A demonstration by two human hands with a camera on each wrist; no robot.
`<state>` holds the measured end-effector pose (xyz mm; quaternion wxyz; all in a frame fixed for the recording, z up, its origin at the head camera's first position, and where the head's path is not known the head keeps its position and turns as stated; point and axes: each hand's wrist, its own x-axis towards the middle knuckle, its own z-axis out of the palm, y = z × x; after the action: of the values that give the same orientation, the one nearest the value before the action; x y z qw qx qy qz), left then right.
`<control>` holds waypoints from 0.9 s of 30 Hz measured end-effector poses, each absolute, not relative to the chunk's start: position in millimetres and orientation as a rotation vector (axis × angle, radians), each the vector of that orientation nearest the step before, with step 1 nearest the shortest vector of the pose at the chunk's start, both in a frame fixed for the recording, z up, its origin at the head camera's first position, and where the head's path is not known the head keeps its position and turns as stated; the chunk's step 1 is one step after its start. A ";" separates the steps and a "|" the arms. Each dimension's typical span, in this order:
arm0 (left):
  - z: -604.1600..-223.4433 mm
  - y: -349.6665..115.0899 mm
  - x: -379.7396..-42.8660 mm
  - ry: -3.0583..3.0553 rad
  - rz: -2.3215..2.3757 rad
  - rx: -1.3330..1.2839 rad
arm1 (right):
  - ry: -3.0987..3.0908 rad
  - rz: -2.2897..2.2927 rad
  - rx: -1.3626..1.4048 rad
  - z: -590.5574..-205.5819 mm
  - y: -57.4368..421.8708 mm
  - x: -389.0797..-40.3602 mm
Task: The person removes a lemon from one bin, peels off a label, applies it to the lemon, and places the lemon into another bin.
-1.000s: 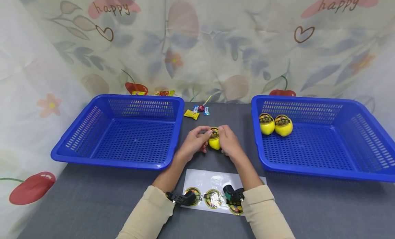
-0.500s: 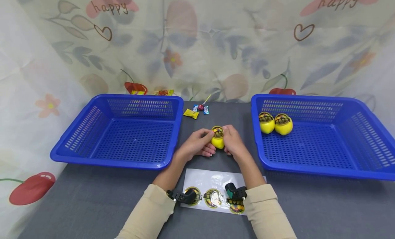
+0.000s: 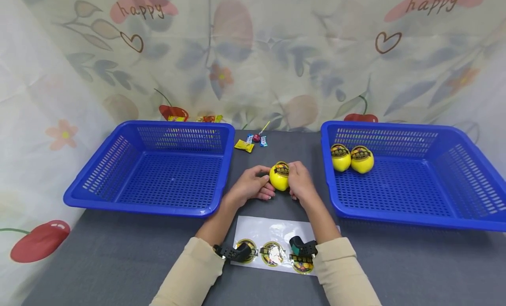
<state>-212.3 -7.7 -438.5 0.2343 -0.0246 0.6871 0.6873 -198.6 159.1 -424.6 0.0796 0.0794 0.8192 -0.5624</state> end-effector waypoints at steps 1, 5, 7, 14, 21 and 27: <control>-439.1 -7.5 -211.7 1.903 1.882 -0.061 | 2.486 -1.655 0.234 -424.0 159.6 -198.7; -440.3 -7.1 -209.3 1.940 1.885 -0.034 | 2.701 -1.466 0.180 -419.6 163.2 -198.3; -440.6 -6.9 -208.4 1.940 1.897 -0.021 | 2.792 -1.405 0.114 -417.4 165.5 -198.0; -441.8 -5.8 -206.3 1.983 1.909 0.002 | 2.794 -1.326 -0.342 -412.3 169.0 -198.0; -442.5 -3.6 -205.7 2.012 1.914 -0.020 | 2.867 -1.119 -0.521 -406.9 164.6 -194.5; -443.5 -3.8 -204.6 2.015 1.926 -0.046 | 2.884 -1.094 -0.449 -401.3 161.5 -190.6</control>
<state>-204.6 -3.8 -443.5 0.1759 -0.0163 0.7114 0.6802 -190.6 161.5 -401.3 0.0124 -0.1439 0.9252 -0.3509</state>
